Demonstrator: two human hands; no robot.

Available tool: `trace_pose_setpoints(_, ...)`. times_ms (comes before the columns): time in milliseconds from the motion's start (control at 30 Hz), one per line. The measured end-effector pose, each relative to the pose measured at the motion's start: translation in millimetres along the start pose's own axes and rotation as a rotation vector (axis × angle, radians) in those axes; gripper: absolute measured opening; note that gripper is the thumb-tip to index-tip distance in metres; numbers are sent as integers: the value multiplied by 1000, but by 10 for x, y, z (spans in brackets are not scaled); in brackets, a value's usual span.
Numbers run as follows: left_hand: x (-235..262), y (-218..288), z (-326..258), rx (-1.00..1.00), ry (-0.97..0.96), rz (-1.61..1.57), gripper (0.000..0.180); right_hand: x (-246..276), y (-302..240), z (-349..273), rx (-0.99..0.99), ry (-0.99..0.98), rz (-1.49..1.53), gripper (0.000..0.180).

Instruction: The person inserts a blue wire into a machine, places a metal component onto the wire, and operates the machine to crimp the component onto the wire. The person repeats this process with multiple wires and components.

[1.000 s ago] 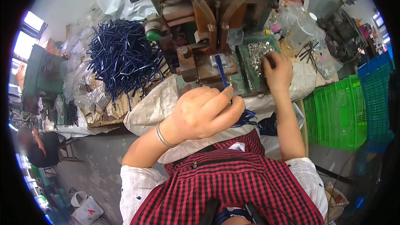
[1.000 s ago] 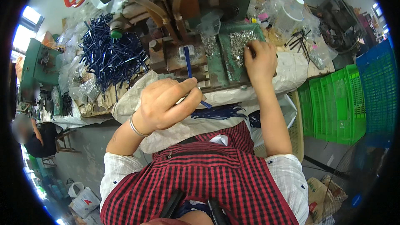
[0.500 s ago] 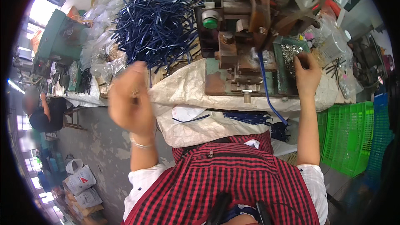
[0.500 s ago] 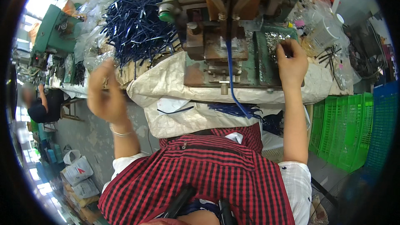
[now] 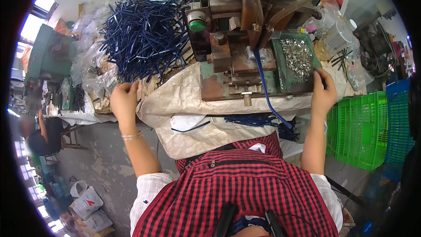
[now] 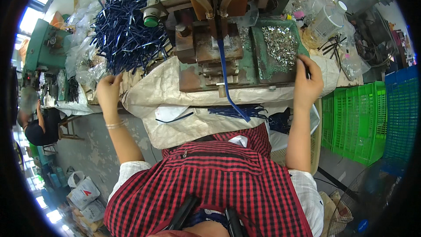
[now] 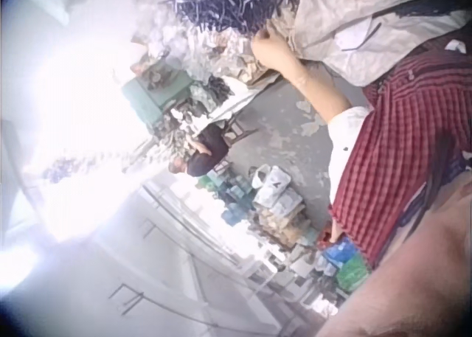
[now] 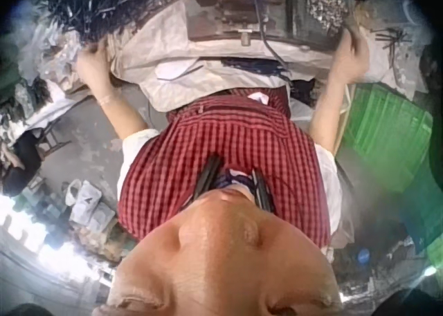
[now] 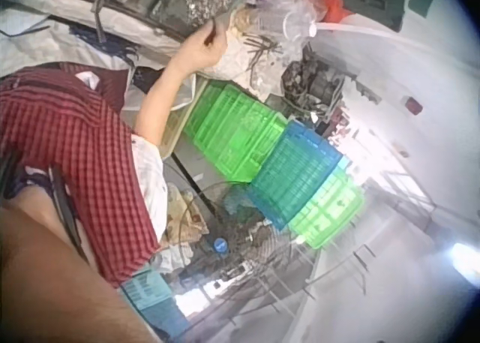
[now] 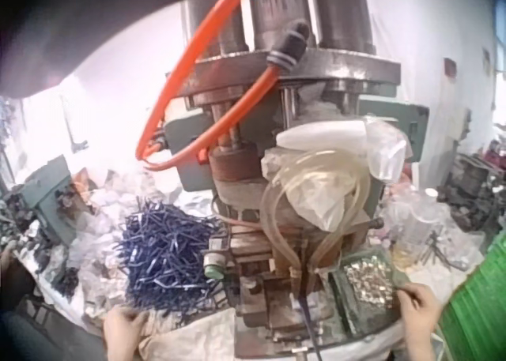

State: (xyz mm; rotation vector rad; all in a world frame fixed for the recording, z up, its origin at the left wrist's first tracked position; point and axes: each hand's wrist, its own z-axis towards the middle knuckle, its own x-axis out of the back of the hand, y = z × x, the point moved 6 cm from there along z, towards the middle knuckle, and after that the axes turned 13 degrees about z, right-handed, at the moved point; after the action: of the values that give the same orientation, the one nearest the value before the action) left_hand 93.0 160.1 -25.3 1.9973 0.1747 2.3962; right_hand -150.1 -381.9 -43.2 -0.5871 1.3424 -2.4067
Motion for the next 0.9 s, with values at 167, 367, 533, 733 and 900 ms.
trace_pose_setpoints(167, 450, 705, -133, -163, 96, -834, 13, -294, -608, -77, -52, -152, 286, 17)
trace_pose_setpoints(367, 1, 1285, -160, -308, 151, -804, 9, -1318, -1184, 55, -8, -295, 540, 28)
trace_pose_setpoints(533, 203, 1494, -428, -273, 248, -1031, 8, -1338, -1118, -141, -205, -204, 729, 34)
trace_pose_setpoints(733, 1415, 1907, -1080, -923, 708, -989, 17, -1477, -1281, -103, -386, -260, 1000, 41)
trace_pose_setpoints(900, 1310, 2187, -1373, -1129, 638, -601, 32, -1219, -1549, -227, -265, -380, 831, 44)
